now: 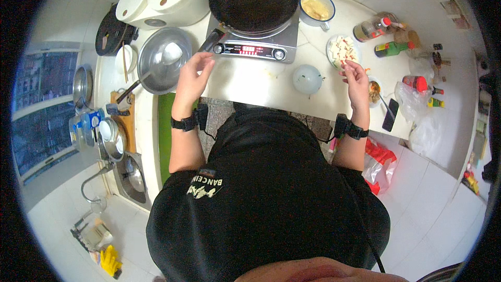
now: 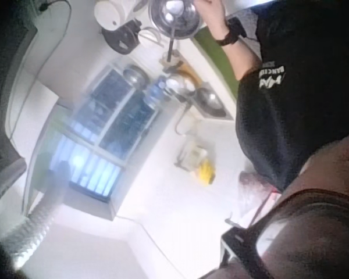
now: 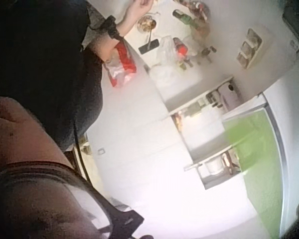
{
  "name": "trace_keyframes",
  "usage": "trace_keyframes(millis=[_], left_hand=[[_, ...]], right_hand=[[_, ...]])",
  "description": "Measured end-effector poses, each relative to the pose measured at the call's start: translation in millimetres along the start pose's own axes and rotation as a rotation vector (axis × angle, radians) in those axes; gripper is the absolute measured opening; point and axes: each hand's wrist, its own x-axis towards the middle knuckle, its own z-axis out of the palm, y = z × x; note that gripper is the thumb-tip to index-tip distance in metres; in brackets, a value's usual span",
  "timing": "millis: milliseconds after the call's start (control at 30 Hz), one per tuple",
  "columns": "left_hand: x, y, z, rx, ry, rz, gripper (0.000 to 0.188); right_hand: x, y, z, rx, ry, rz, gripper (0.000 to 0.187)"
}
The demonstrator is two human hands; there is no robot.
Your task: The person places a plate of cubed food into a hot pan of oil and stirs it with a ladle. They use chopsticks to test the oil temperature before adding the food.
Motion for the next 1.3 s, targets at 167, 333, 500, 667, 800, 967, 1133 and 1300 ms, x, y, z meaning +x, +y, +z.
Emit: trace_keyframes(millis=[167,333,500,667,800,967,1133,1300], left_hand=[[23.9,-22.9,-8.9,0.1,0.04,0.132,0.03],[27.6,-57.1,-16.5,0.336,0.093,0.212,0.043],[25.8,-78.1,-13.1,0.293,0.04,0.147,0.057],[31.3,-83.5,-6.4,0.371,0.009,0.083,0.062],[33.5,-82.7,-5.8,0.348,-0.02,0.076,0.062],[29.1,-76.3,-9.5,0.232,-0.04,0.094,0.061],[25.8,-76.3,-11.3,0.187,-0.04,0.052,0.059],[26.5,-88.9,4.3,0.212,0.031,0.085,0.059]], right_hand=[[-13.7,-3.0,21.3,0.004,0.05,0.008,0.03],[-21.8,-12.6,55.6,0.005,0.034,0.001,0.029],[-24.4,-23.6,72.4,-0.03,0.033,0.017,0.029],[-19.7,-29.7,80.9,-0.068,0.021,0.004,0.029],[-15.1,-34.1,83.7,-0.08,-0.005,-0.031,0.029],[-11.7,-38.7,84.4,-0.057,-0.033,-0.043,0.03],[-5.9,-37.9,82.0,-0.087,-0.074,-0.029,0.032],[-2.1,-36.3,82.4,-0.094,-0.085,-0.035,0.032]])
